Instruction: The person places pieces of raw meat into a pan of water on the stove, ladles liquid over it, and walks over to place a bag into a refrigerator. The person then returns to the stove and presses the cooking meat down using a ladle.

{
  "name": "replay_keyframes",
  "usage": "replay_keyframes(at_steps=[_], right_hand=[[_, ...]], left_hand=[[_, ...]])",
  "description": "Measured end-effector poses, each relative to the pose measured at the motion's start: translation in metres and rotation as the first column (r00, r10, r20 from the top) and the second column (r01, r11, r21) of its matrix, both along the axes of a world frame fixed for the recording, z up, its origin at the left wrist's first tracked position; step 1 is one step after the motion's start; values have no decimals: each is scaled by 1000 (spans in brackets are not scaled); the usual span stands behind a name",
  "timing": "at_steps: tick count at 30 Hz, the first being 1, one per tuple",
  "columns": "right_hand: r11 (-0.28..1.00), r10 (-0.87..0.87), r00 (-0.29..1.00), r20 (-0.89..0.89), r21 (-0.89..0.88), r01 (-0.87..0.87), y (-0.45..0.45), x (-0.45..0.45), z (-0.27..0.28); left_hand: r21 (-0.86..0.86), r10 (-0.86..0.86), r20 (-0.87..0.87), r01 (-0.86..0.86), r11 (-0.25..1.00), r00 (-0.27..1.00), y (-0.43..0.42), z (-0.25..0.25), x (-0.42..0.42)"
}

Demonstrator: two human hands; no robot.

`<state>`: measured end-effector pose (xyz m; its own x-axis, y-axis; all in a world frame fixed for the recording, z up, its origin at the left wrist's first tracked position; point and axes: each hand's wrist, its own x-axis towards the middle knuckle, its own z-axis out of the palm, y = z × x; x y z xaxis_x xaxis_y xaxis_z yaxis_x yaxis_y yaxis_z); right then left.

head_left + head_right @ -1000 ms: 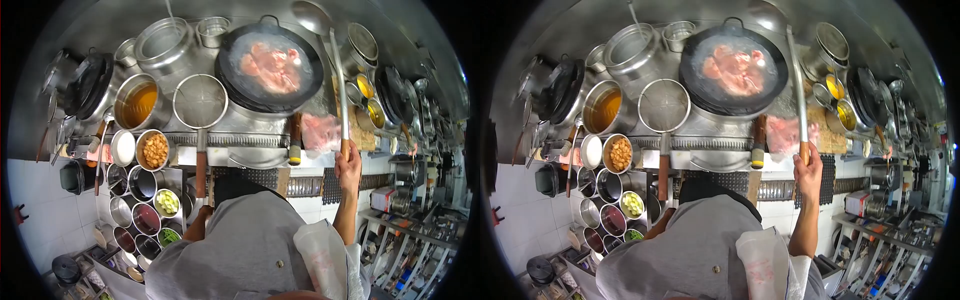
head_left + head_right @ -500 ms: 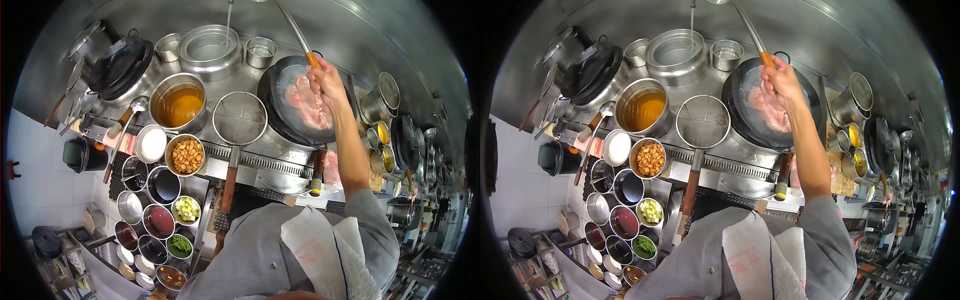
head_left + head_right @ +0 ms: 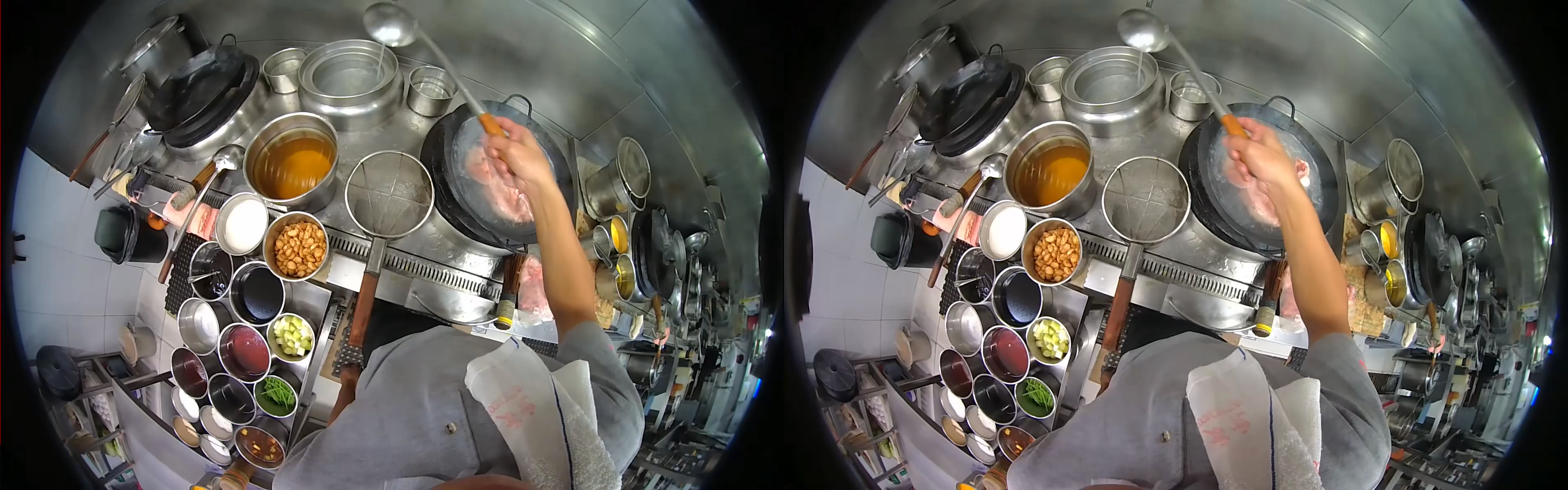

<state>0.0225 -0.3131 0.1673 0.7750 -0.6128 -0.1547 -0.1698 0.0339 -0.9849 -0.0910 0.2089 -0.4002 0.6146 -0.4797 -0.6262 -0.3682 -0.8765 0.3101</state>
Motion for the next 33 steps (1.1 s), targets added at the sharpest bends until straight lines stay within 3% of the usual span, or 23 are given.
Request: replay_keyframes(at_steps=[4, 5, 6, 7, 8, 10, 12, 13, 14, 15, 16, 17, 19, 20, 22, 23, 25, 26, 28, 29, 31, 32, 33], right_hand=[[991, 92, 994, -53, 99, -87, -11, 66, -38], [988, 98, 993, -73, 125, -88, -14, 88, -50], [990, 87, 989, -119, 117, -73, -14, 110, -58], [992, 76, 983, -167, 111, -57, -11, 130, -66], [994, 76, 977, -200, 96, -57, -8, 148, -72], [994, 84, 968, -237, 91, -64, -7, 182, -87], [951, 116, 961, -250, 306, -35, -15, 216, -101], [950, 123, 960, -253, 310, -40, -21, 228, -102], [750, 133, 983, -124, 661, -19, -29, 238, -102], [427, 89, 996, -3, 903, -35, -37, 246, -101], [271, 4, 996, 92, 958, -89, -44, 250, -101], [268, 7, 996, 84, 960, -82, -44, 246, -97], [22, -106, 986, 131, 991, -129, -43, 230, -75], [11, -129, 976, 177, 984, -177, -41, 218, -68], [6, -131, 978, 162, 987, -162, -37, 192, -52], [9, -127, 979, 162, 987, -162, -37, 178, -40], [11, -108, 954, 281, 960, -281, -31, 141, -21], [10, -84, 946, 313, 950, -313, -25, 120, -10], [4, -55, 943, 329, 944, -329, -15, 80, 7], [19, -48, 936, 349, 937, -349, -11, 61, 14], [46, -57, 937, 345, 938, -342, 2, 22, 30], [65, -51, 935, 350, 936, -347, 8, 4, 35], [69, -55, 935, 350, 936, -346, 13, -13, 36]], left_hand=[[-173, -70, 178, 101, 980, 982, 15, 17, -5], [-275, 116, 32, -103, 956, 993, 13, 34, -5], [-375, 370, -260, -446, 812, 892, 15, 49, -5], [-386, 525, -503, -722, 575, 687, 17, 63, -8], [-356, 576, -626, -849, 390, 526, 13, 87, -6], [-321, 636, -545, -837, 443, 546, 12, 130, 0], [-336, 665, -474, -817, 470, 577, 14, 160, 5], [-351, 682, -404, -791, 500, 610, 14, 180, 7], [-271, 673, -324, -746, 608, 666, 11, 216, 15], [-266, 677, -326, -751, 604, 660, 5, 250, 23], [-327, 620, -273, -677, 659, 736, 0, 283, 31], [-383, 556, -214, -592, 709, 803, -7, 311, 41], [-465, 466, -181, -493, 735, 866, -27, 353, 65], [-546, 371, -134, -381, 746, 919, -40, 375, 81], [-680, 348, -177, -370, 633, 921, -80, 413, 105], [-764, 357, -254, -413, 496, 899, -100, 415, 116], [-752, 327, -514, -600, 273, 793, -146, 423, 140], [-762, 337, -494, -586, 276, 801, -170, 420, 155], [-802, 237, -546, -583, 128, 804, -230, 403, 187], [-716, 145, -683, -695, 60, 716, -260, 395, 204], [-360, -60, -930, -932, -31, 362, -315, 374, 240], [-148, -168, -973, -987, -68, 157, -340, 352, 259], [-46, -139, -989, -995, -91, 59, -363, 333, 275]])
